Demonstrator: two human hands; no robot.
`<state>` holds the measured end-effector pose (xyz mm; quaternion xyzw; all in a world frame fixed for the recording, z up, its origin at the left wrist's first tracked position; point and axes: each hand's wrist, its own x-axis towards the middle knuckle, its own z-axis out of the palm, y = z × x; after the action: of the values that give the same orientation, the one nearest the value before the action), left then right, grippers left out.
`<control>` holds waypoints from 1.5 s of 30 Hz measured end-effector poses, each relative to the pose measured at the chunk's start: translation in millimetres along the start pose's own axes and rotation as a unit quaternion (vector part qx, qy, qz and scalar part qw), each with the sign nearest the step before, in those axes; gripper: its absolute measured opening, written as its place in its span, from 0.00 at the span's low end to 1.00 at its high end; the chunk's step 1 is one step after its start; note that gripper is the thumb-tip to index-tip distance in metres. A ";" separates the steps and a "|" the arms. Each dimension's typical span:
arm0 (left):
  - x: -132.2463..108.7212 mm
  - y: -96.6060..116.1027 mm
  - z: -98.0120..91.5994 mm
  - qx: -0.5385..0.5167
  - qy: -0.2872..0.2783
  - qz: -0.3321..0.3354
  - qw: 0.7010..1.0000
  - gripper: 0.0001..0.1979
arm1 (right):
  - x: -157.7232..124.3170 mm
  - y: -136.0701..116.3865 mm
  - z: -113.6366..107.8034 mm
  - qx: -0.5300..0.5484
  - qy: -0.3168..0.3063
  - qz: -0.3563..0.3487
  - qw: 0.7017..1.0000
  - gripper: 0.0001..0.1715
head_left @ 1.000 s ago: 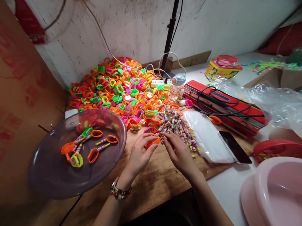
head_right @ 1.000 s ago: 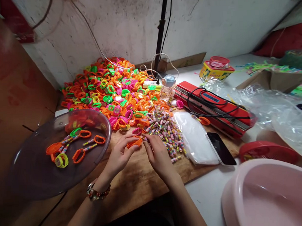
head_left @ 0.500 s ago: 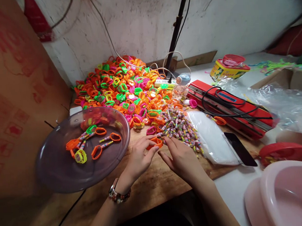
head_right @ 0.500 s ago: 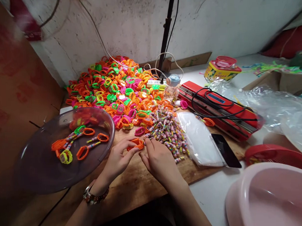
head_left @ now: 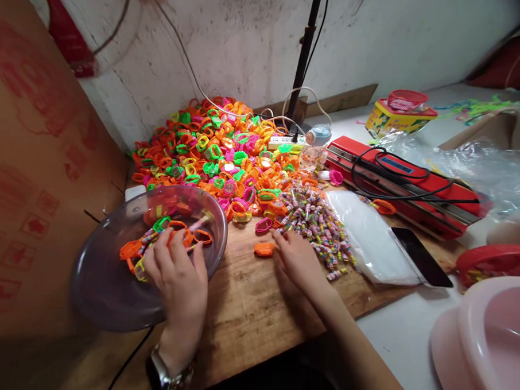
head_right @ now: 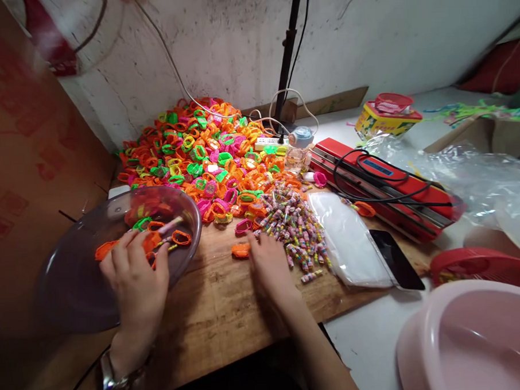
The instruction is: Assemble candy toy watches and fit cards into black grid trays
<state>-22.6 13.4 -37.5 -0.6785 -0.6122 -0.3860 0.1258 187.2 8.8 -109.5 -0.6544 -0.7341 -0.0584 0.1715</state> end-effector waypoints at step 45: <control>-22.0 40.0 47.7 -0.321 -0.295 0.062 0.898 0.15 | -12.9 11.4 -20.4 0.055 0.143 -0.156 0.976 0.18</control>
<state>33.3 19.2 -72.3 -0.8014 -0.4206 -0.3351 -0.2618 203.0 -8.1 -96.3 -0.5067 -0.7968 -0.1371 0.2991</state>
